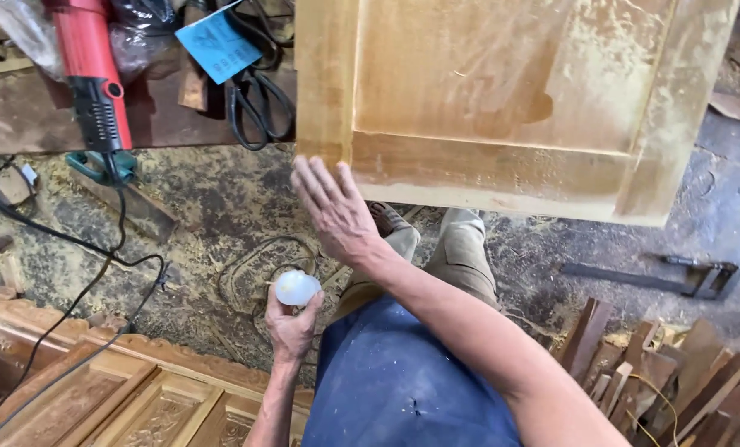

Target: Sanding a decorative wooden door panel using a power sander and applying a liquid finish.

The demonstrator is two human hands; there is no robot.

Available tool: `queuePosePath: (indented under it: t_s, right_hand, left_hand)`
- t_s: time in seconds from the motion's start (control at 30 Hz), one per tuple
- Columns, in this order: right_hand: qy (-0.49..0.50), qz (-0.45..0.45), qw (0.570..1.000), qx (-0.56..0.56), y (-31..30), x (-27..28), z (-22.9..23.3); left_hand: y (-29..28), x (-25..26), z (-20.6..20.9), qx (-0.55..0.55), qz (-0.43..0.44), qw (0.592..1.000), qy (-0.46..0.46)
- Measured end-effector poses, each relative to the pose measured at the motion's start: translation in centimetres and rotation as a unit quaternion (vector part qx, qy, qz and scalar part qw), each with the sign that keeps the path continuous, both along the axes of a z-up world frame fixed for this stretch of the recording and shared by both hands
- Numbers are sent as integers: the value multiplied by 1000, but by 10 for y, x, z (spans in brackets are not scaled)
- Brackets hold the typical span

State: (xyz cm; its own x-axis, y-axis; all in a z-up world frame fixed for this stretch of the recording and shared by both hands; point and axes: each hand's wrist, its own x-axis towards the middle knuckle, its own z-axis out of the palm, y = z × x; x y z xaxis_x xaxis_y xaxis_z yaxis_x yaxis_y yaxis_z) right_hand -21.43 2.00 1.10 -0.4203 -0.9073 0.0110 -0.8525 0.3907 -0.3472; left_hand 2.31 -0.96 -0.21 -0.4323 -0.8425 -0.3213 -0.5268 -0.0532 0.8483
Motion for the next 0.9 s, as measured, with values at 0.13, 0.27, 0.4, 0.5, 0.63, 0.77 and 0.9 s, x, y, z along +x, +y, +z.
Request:
queuePosePath:
  t_s: [0.13,0.27,0.4,0.5,0.63,0.77,0.9]
  right_hand:
    - [42,-11,997,-58,65,-9,-6]
    - [64,-120,989,-56,140,-23,-32]
    - [91,-217,972,-6,150,-29,-34]
    - [98,-149,984,13,153,-6,-35]
    - [110,-178,978,17,171,-31,-39]
    - [-25,-225,974,-8,134,-13,-35]
    - [36,-76,996,-16,51,2,-20]
  left_hand:
    - [1,11,-16,7,-13,1000,0]
    - [3,-2,2,-10,-7,999,-32]
    - [3,-5,-7,-20,-12,997,-74]
    - [3,-14,3,-44,-31,997,-52]
    - [-2,-31,25,-74,-62,994,-41]
    - [0,-37,34,-98,-115,988,-18]
    - [15,-43,36,-78,-100,992,24]
